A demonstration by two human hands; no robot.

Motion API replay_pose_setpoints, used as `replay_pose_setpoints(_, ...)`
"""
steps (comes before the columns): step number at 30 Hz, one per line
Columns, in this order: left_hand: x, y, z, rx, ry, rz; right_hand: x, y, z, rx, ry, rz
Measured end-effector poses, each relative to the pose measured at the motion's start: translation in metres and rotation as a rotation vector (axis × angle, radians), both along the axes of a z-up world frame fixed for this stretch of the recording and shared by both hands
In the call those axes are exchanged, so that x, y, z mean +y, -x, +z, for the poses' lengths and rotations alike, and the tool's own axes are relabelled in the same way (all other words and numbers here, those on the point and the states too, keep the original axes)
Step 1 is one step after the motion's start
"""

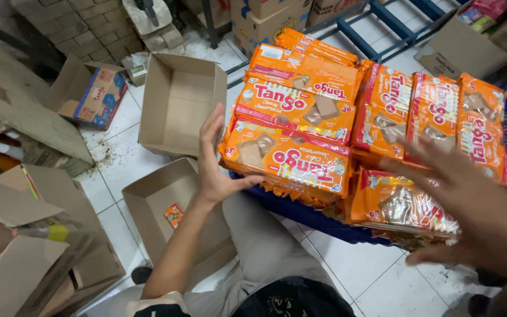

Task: The person sits on the floor and repeatedly transfers stacks of orange Tango snack packs from a cardboard box into a blue plastic crate. The person handles the snack packs by hand, arranging them in layers within the crate.

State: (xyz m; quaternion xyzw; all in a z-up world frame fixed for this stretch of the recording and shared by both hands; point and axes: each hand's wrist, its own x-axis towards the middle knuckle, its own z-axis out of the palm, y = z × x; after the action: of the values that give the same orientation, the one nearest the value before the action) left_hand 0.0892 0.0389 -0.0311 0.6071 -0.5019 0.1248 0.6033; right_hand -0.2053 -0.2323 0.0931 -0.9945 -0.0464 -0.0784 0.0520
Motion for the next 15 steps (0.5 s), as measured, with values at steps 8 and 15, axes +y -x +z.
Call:
replay_pose_setpoints(8,-0.005,-0.018,0.009,0.332,-0.207,-0.326,0.016,0.032,-0.048,0.016,0.075,-0.331)
replay_pose_setpoints(15,-0.006,-0.019,0.011,0.352,-0.23,-0.336,0.024,0.03,-0.071,-0.201,0.147,-0.361)
